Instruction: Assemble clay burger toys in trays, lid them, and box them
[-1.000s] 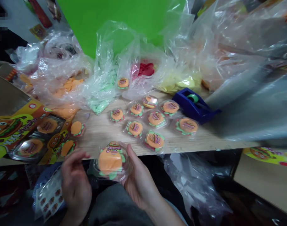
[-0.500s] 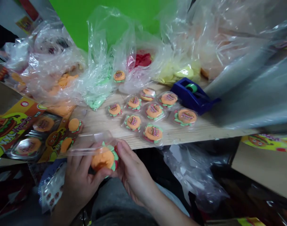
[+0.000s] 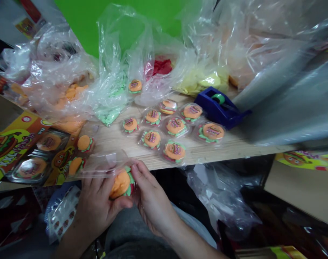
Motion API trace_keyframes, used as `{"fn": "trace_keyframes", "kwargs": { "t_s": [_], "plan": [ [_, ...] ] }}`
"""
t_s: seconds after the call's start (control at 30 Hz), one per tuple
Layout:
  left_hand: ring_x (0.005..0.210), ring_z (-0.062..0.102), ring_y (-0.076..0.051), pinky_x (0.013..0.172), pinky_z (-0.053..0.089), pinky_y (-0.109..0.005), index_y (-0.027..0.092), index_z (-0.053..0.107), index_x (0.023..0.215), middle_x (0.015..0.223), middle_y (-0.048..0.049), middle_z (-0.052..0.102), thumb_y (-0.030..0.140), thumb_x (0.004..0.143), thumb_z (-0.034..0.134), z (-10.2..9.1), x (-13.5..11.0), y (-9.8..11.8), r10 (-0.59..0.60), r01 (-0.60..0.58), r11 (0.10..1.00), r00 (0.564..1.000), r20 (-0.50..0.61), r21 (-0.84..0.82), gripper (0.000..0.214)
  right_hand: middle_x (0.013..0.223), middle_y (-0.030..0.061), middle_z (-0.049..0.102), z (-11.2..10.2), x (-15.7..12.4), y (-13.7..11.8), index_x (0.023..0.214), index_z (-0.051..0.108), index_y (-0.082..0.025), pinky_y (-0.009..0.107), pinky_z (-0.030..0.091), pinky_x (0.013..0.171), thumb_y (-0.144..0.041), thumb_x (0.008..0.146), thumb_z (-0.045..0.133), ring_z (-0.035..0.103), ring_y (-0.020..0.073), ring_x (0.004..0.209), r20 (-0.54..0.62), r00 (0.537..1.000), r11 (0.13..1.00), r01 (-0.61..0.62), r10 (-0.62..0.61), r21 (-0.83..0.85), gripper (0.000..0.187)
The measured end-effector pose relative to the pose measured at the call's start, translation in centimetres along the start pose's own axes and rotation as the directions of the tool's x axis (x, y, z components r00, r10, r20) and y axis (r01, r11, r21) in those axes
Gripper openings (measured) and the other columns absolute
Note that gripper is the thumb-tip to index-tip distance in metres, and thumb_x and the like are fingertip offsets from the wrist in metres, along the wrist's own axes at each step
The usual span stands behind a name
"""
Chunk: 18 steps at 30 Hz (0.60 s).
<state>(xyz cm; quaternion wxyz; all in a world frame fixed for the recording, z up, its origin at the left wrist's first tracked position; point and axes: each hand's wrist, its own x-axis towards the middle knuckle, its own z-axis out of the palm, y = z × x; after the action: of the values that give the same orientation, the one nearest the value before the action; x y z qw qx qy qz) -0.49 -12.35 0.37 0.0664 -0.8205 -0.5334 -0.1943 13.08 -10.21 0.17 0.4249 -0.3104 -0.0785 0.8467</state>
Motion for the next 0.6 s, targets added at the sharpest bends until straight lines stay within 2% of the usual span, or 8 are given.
{"fn": "trace_keyframes", "kwargs": {
  "t_s": [0.17, 0.3, 0.4, 0.43, 0.5, 0.53, 0.57, 0.6],
  "plan": [
    [0.093, 0.052, -0.027, 0.087, 0.03, -0.039, 0.014, 0.058, 0.115, 0.102, -0.0124, 0.065, 0.061, 0.085, 0.039, 0.1, 0.1, 0.0, -0.026, 0.027, 0.999, 1.0, 0.003, -0.047, 0.059, 0.115, 0.0015, 0.065, -0.3, 0.0, -0.1, 0.103, 0.067, -0.024, 0.023, 0.049, 0.088, -0.041, 0.081, 0.063, 0.06, 0.0144, 0.104, 0.015, 1.0, 1.0, 0.001, -0.001, 0.022, 0.028],
    [0.09, 0.052, -0.025, 0.084, 0.034, -0.038, 0.013, 0.058, 0.115, 0.1, -0.0123, 0.064, 0.061, 0.087, 0.031, -0.1, -0.2, 0.0, -0.022, 0.023, 0.998, 1.0, 0.007, -0.061, 0.062, 0.113, 0.0042, 0.066, -0.2, 0.1, -0.4, 0.105, 0.065, -0.024, 0.028, 0.054, 0.079, -0.048, 0.084, 0.057, 0.061, 0.0188, 0.103, 0.077, 0.997, 0.998, -0.029, 0.024, 0.053, 0.033],
    [0.101, 0.052, -0.024, 0.089, 0.039, -0.036, 0.02, 0.05, 0.128, 0.111, -0.0104, 0.057, 0.061, 0.085, 0.037, -0.3, -0.8, -0.4, -0.099, 0.07, 0.967, 0.989, -0.108, -0.245, 0.061, 0.111, 0.0057, 0.066, -0.3, 0.2, -0.9, 0.102, 0.064, -0.022, 0.031, 0.056, 0.074, -0.051, 0.082, 0.058, 0.064, 0.0206, 0.098, 0.092, 0.994, 0.997, -0.058, 0.054, 0.05, 0.035],
    [0.106, 0.051, -0.024, 0.091, 0.039, -0.035, 0.024, 0.047, 0.131, 0.116, -0.0088, 0.055, 0.061, 0.083, 0.043, -0.5, -1.0, -0.6, -0.184, 0.113, 0.93, 0.967, -0.176, -0.349, 0.061, 0.111, 0.0064, 0.065, -0.3, 0.3, -1.1, 0.101, 0.064, -0.022, 0.034, 0.056, 0.075, -0.053, 0.081, 0.059, 0.064, 0.0211, 0.097, 0.088, 0.994, 0.996, -0.067, 0.062, 0.052, 0.037],
    [0.114, 0.048, -0.023, 0.097, 0.039, -0.035, 0.031, 0.043, 0.134, 0.127, -0.0056, 0.049, 0.063, 0.079, 0.051, -0.8, -0.9, -1.0, -0.385, 0.173, 0.797, 0.883, -0.267, -0.579, 0.064, 0.112, 0.0081, 0.065, -0.4, 0.3, -1.3, 0.099, 0.063, -0.02, 0.038, 0.056, 0.078, -0.056, 0.081, 0.056, 0.064, 0.0219, 0.098, 0.089, 0.993, 0.995, -0.082, 0.076, 0.059, 0.041],
    [0.12, 0.046, -0.024, 0.101, 0.038, -0.036, 0.033, 0.04, 0.136, 0.134, -0.0046, 0.046, 0.064, 0.077, 0.053, -1.0, -0.8, -1.2, -0.465, 0.192, 0.714, 0.849, -0.251, -0.674, 0.068, 0.112, 0.0085, 0.064, -0.4, 0.3, -1.3, 0.099, 0.062, -0.02, 0.039, 0.056, 0.079, -0.057, 0.081, 0.055, 0.064, 0.0221, 0.097, 0.093, 0.992, 0.994, -0.091, 0.085, 0.063, 0.042],
    [0.125, 0.043, -0.024, 0.104, 0.036, -0.038, 0.034, 0.036, 0.138, 0.14, -0.0042, 0.042, 0.065, 0.076, 0.054, -1.2, -0.6, -1.3, -0.509, 0.218, 0.631, 0.841, -0.184, -0.745, 0.072, 0.112, 0.0084, 0.064, -0.4, 0.2, -1.3, 0.1, 0.061, -0.02, 0.039, 0.056, 0.078, -0.055, 0.082, 0.055, 0.065, 0.0218, 0.096, 0.1, 0.991, 0.993, -0.096, 0.089, 0.068, 0.04],
    [0.13, 0.039, -0.025, 0.106, 0.035, -0.04, 0.035, 0.033, 0.14, 0.144, -0.0044, 0.039, 0.065, 0.075, 0.054, -1.3, -0.3, -1.4, -0.514, 0.257, 0.555, 0.854, -0.083, -0.791, 0.074, 0.112, 0.0079, 0.064, -0.4, 0.2, -1.3, 0.1, 0.061, -0.02, 0.038, 0.057, 0.076, -0.051, 0.083, 0.055, 0.065, 0.021, 0.095, 0.105, 0.99, 0.993, -0.098, 0.09, 0.072, 0.036]
  ]
}}
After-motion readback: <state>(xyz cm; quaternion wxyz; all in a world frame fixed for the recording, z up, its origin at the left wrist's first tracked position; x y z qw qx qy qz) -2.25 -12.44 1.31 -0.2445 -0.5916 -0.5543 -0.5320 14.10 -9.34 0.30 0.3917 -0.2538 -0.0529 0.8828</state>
